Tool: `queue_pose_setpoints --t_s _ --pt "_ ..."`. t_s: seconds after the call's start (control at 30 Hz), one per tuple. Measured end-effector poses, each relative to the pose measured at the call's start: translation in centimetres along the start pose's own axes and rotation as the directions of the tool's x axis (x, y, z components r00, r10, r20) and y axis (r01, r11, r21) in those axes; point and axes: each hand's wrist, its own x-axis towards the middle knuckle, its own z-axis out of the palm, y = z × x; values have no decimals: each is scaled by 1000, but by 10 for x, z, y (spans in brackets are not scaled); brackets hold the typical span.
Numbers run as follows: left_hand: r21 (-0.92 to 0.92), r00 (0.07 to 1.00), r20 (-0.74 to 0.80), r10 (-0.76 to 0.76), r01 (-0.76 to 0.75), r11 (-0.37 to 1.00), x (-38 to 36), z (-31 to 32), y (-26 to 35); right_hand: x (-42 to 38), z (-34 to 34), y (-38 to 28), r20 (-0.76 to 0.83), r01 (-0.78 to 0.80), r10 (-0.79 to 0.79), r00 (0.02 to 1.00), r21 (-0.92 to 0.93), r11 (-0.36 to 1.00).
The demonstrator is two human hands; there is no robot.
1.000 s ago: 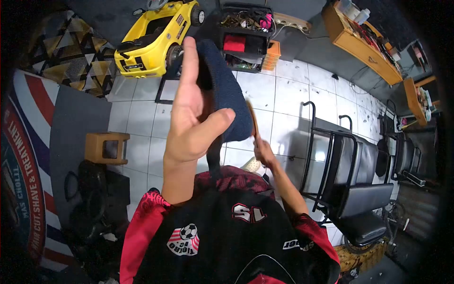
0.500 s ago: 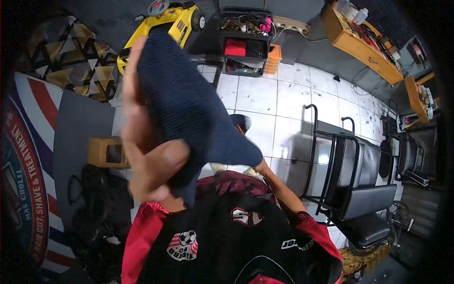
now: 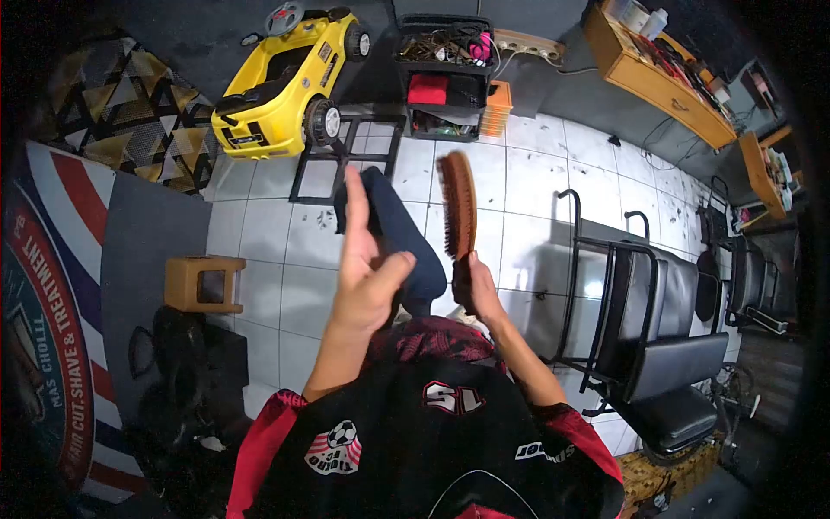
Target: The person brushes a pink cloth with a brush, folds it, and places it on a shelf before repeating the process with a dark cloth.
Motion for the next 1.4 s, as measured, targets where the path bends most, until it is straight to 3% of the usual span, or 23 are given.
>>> queue_pose_setpoints --t_s 0.07,0.13,0.17,0.27,0.3,0.37,0.4,0.47,0.53,0.63,0.73,0.8,0.87,0.93,1.0,1.03,1.07,1.13,1.23,1.3,1.33,1.37,1.4 --pt "67 998 60 -14 10 998 -6 7 -14 -22 30 -35 17 14 -13 1000 -18 1000" --pt "170 992 123 27 -47 984 -3 4 -22 -19 41 -26 99 385 -374 922 -142 912" --pt "129 989 138 47 -65 989 0 4 -20 -15 48 -25 63 391 -389 919 -39 919" --pt "132 989 118 93 -108 985 9 9 -3 27 6 38 174 366 -322 931 -470 803" --pt "75 991 114 74 -83 994 9 13 7 40 -11 61 176 291 -232 957 -605 741" --pt "5 990 79 115 -116 993 12 15 17 56 -51 113 162 191 -102 982 -840 508" --pt "-14 990 76 123 -122 992 14 13 19 62 -77 141 155 167 -65 986 -924 343" --pt "-29 987 62 148 -146 989 16 8 20 74 -132 201 -28 -54 173 985 -987 148" --pt "-20 982 40 183 -182 983 15 6 21 58 -151 204 12 2 256 967 -999 38" --pt "3 983 55 176 -176 984 13 0 22 41 -163 205 -195 -245 241 951 -950 194" --pt "5 988 59 146 -147 989 14 -8 18 55 -147 179 -322 -437 296 899 -680 588" --pt "17 991 59 122 -123 992 15 -11 15 54 -95 111 -267 -202 94 959 -413 888" --pt "56 992 57 111 -114 992 18 -13 13 36 -38 20 -43 -56 53 998 -78 995" --pt "83 988 79 130 -136 987 22 -14 12 10 11 -40 30 54 -57 998 89 995" --pt "111 983 98 152 -163 980 26 -14 15 -7 21 -59 266 122 -166 950 177 977" --pt "114 975 114 188 -201 973 28 -13 18 -14 31 -62 248 151 -181 952 135 979" --pt "129 963 136 233 -250 960 31 -14 19 -13 34 -58 219 372 -343 913 -109 922" --pt "99 953 135 271 -286 953 35 -10 27 1 26 -29 261 352 -285 922 -259 900" --pt "111 926 103 363 -373 921 35 2 42 40 -22 62 111 46 22 994 -574 817" --pt "74 908 48 416 -418 905 34 9 50 60 -82 159 12 41 -117 993 -966 255" --pt "58 897 18 441 -441 896 32 12 54 56 -104 176 -22 -30 37 999 -972 232" --pt "74 900 42 434 -436 897 28 12 60 56 -152 223 218 215 102 971 -976 37" --pt "84 890 55 452 -455 886 27 10 62 48 -178 243 88 38 239 967 -978 203"
